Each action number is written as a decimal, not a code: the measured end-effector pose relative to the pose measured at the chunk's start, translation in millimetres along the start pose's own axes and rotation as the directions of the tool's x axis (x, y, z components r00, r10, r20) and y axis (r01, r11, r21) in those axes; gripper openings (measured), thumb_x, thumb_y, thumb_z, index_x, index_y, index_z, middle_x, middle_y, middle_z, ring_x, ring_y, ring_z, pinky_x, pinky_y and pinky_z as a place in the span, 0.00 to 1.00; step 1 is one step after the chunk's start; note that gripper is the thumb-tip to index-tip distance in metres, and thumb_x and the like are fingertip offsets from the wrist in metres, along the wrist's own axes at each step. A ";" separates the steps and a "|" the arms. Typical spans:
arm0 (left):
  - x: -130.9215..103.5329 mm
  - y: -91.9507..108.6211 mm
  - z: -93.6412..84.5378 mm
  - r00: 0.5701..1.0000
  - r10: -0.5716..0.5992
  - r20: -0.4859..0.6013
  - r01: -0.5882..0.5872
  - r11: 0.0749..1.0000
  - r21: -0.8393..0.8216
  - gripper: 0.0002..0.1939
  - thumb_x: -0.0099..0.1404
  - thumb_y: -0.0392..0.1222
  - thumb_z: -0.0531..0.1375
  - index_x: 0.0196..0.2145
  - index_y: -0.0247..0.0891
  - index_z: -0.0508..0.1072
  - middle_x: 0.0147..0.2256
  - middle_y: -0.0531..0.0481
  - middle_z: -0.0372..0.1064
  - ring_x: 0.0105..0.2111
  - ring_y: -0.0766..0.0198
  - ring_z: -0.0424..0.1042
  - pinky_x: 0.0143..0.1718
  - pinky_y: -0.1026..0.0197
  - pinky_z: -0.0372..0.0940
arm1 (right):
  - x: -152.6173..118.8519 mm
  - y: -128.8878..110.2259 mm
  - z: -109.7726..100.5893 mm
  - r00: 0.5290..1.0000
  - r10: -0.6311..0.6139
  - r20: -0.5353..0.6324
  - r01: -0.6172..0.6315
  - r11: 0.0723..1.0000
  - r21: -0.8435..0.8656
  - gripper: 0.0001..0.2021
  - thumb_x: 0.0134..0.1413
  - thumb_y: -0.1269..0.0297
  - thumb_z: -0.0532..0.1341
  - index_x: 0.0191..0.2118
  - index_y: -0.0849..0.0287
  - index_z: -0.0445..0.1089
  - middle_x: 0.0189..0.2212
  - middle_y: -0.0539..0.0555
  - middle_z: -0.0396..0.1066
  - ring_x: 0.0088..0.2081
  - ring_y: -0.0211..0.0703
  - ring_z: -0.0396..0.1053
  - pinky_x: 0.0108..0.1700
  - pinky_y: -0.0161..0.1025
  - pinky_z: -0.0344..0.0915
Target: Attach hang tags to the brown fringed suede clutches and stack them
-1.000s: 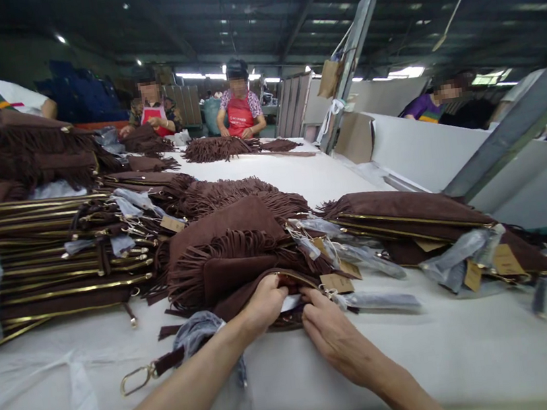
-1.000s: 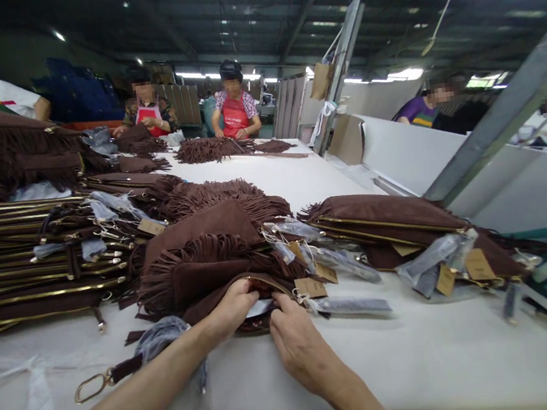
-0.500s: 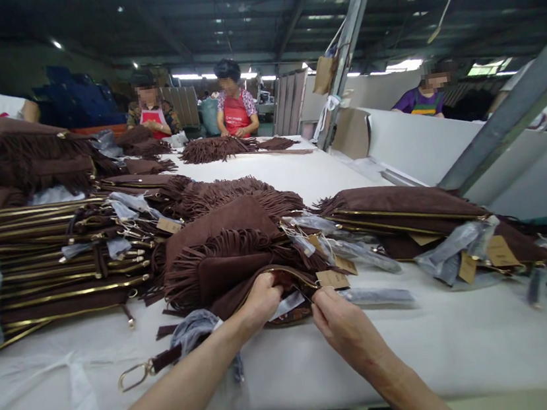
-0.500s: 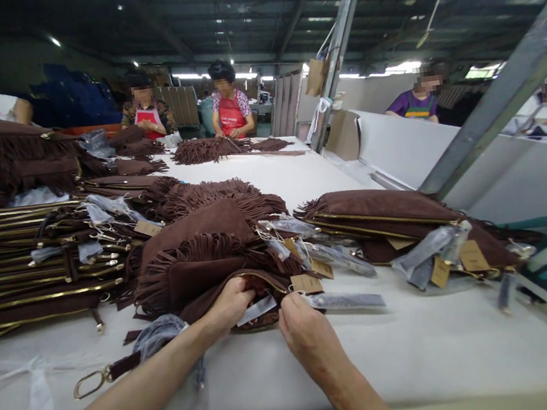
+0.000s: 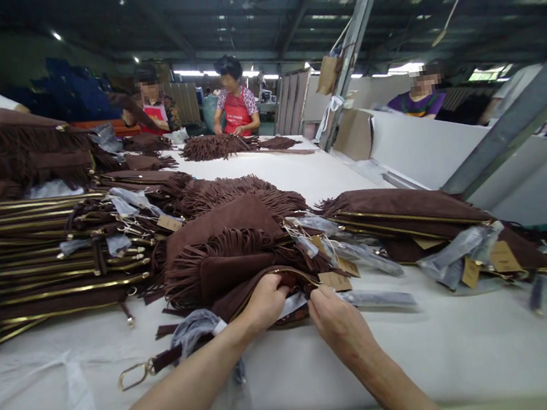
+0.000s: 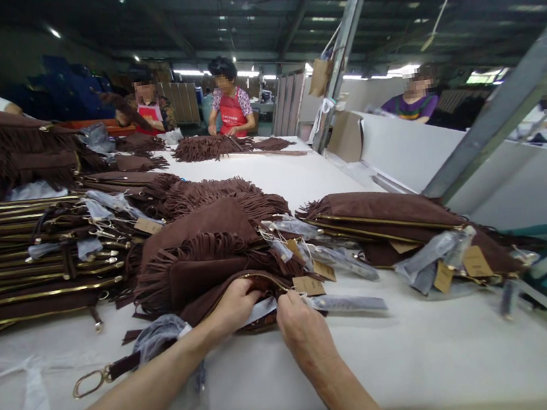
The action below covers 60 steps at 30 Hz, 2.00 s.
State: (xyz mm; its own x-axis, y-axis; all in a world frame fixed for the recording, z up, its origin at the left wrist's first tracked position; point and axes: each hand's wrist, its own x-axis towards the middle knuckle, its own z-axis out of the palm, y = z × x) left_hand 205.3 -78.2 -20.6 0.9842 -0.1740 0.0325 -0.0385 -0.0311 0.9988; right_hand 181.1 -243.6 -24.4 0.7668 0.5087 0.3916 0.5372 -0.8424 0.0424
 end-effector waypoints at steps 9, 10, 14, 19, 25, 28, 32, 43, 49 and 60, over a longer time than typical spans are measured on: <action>-11.1 9.6 -2.6 0.987 0.136 -0.084 -0.113 0.966 0.232 0.08 0.56 0.30 0.55 0.32 0.34 0.74 0.32 0.50 0.74 0.34 0.61 0.70 0.41 0.59 0.65 | -5.0 -19.9 -5.9 0.978 0.101 -0.183 -0.056 0.971 0.234 0.13 0.65 0.73 0.48 0.50 0.59 0.64 0.38 0.59 0.72 0.39 0.49 0.72 0.39 0.42 0.68; -10.9 10.0 -2.6 0.991 0.107 -0.075 -0.095 0.984 0.153 0.06 0.56 0.31 0.56 0.31 0.34 0.72 0.29 0.52 0.71 0.30 0.63 0.69 0.36 0.62 0.65 | -4.0 -22.9 -5.0 0.973 0.107 -0.204 -0.052 0.964 0.261 0.14 0.64 0.74 0.47 0.51 0.59 0.64 0.39 0.60 0.73 0.40 0.50 0.72 0.40 0.43 0.69; -14.7 17.4 -6.6 0.980 -0.061 0.190 0.104 0.969 -0.226 0.12 0.51 0.37 0.62 0.35 0.35 0.67 0.18 0.62 0.59 0.15 0.74 0.54 0.17 0.70 0.52 | 1.9 -27.3 -3.1 0.968 0.116 -0.223 -0.021 0.922 0.387 0.15 0.64 0.73 0.46 0.49 0.59 0.66 0.39 0.60 0.74 0.41 0.49 0.74 0.40 0.43 0.71; -21.0 30.4 -16.7 0.933 -0.070 0.353 0.237 0.858 -0.456 0.21 0.45 0.36 0.69 0.37 0.35 0.68 0.17 0.62 0.62 0.14 0.75 0.55 0.15 0.71 0.48 | 9.8 -18.3 -5.8 0.956 0.115 -0.270 0.065 0.813 0.578 0.12 0.65 0.64 0.51 0.42 0.57 0.71 0.37 0.55 0.77 0.36 0.44 0.75 0.38 0.38 0.70; -18.0 28.0 -15.8 0.935 -0.125 0.332 0.253 0.890 -0.379 0.24 0.42 0.41 0.71 0.36 0.35 0.69 0.19 0.58 0.67 0.14 0.73 0.59 0.15 0.69 0.53 | 11.9 -14.2 4.4 0.954 0.202 -0.224 -0.016 0.774 0.633 0.13 0.62 0.59 0.52 0.36 0.55 0.73 0.29 0.53 0.77 0.27 0.44 0.72 0.31 0.37 0.67; -21.9 31.7 -13.1 0.945 -0.156 0.289 0.252 0.909 -0.332 0.23 0.42 0.41 0.70 0.37 0.34 0.70 0.20 0.57 0.67 0.15 0.72 0.61 0.17 0.68 0.56 | 11.1 -14.7 12.9 0.957 0.189 -0.221 -0.007 0.774 0.633 0.13 0.62 0.59 0.51 0.36 0.55 0.72 0.28 0.52 0.76 0.27 0.45 0.71 0.31 0.38 0.67; -58.4 65.2 -35.8 0.969 -0.131 0.210 0.153 0.984 -0.091 0.22 0.51 0.40 0.65 0.44 0.34 0.70 0.28 0.52 0.71 0.26 0.65 0.70 0.26 0.64 0.64 | 11.7 -13.3 22.9 0.973 0.135 -0.187 0.014 0.775 0.632 0.12 0.62 0.60 0.50 0.37 0.55 0.70 0.30 0.54 0.76 0.30 0.46 0.73 0.33 0.39 0.68; -180.5 88.3 -89.5 0.954 0.141 0.266 -0.299 0.330 0.896 0.23 0.61 0.27 0.52 0.53 0.38 0.69 0.58 0.41 0.65 0.60 0.51 0.59 0.62 0.48 0.54 | 14.5 -9.0 27.7 0.977 0.151 -0.150 -0.009 0.735 0.678 0.11 0.61 0.57 0.52 0.36 0.54 0.68 0.32 0.54 0.77 0.33 0.48 0.75 0.35 0.41 0.70; -168.1 61.6 -52.0 0.939 -0.007 0.343 -0.330 0.260 0.908 0.23 0.55 0.29 0.59 0.50 0.34 0.69 0.57 0.36 0.64 0.63 0.45 0.53 0.67 0.39 0.39 | 11.6 -7.7 28.1 0.983 0.123 -0.139 0.002 0.743 0.670 0.12 0.62 0.57 0.50 0.34 0.53 0.67 0.30 0.53 0.77 0.31 0.48 0.75 0.32 0.39 0.69; -188.7 74.9 -94.4 0.935 0.009 -0.354 0.337 0.280 0.899 0.31 0.59 0.41 0.59 0.61 0.37 0.61 0.49 0.38 0.67 0.49 0.44 0.66 0.50 0.44 0.62 | 13.4 -4.0 33.4 0.988 0.106 -0.109 -0.008 0.753 0.658 0.13 0.60 0.55 0.50 0.34 0.53 0.68 0.28 0.52 0.77 0.29 0.48 0.75 0.30 0.39 0.68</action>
State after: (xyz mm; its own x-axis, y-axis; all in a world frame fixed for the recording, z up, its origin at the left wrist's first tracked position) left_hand 32.9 45.2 51.6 0.9814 0.1850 0.0522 0.1657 -0.9520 0.2572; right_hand 200.9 -227.4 -50.1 0.7765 0.3935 0.4921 0.6294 -0.5215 -0.5761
